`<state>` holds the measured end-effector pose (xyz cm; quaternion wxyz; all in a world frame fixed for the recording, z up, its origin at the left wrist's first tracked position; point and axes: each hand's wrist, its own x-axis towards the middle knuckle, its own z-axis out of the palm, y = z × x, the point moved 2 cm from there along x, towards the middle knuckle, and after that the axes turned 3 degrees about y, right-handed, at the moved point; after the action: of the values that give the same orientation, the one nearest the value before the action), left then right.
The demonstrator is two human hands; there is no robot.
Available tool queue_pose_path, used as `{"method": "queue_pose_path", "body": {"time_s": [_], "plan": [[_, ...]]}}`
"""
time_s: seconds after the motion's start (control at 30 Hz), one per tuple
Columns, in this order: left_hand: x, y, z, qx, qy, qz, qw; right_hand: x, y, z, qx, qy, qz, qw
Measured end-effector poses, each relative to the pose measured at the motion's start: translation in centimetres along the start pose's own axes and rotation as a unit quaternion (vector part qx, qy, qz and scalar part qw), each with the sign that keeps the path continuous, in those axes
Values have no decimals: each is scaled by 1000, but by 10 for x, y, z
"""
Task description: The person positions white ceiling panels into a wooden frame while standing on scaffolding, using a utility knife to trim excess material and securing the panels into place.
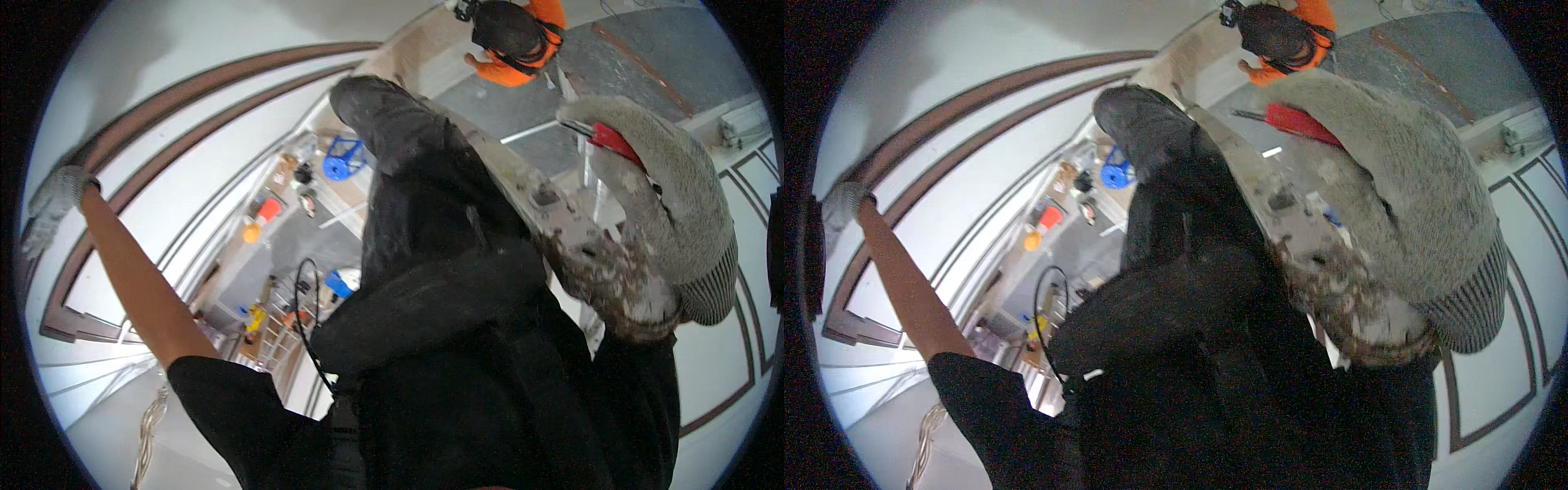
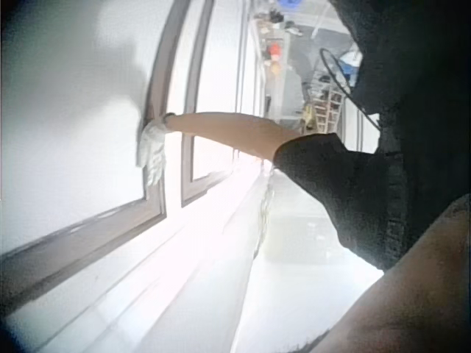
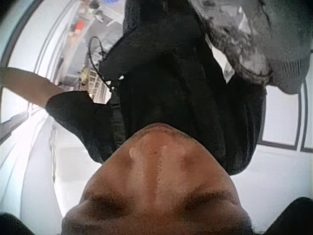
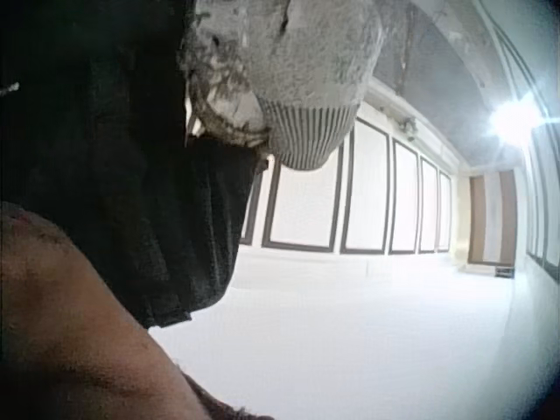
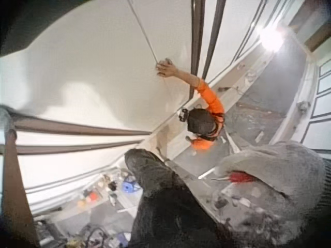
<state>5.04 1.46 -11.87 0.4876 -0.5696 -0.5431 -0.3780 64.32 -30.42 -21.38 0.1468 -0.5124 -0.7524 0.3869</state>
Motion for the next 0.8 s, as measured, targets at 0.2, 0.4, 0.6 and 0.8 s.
{"method": "queue_pose_path", "body": {"time_s": [0.2, 0.4, 0.6, 0.8], "plan": [[-3, 13, 13, -25, 18, -13, 999, -13, -18, 7, -26, -94, 148, 984], [1, 10, 17, -23, 29, -23, 999, -7, -24, 5, 35, -145, 174, 973], [-6, 12, 26, -22, 26, -23, 999, 7, -22, -11, 36, -230, 182, 955], [-8, 10, 33, -9, 62, -25, 998, 9, -29, -11, 178, -272, 254, 911]]}}
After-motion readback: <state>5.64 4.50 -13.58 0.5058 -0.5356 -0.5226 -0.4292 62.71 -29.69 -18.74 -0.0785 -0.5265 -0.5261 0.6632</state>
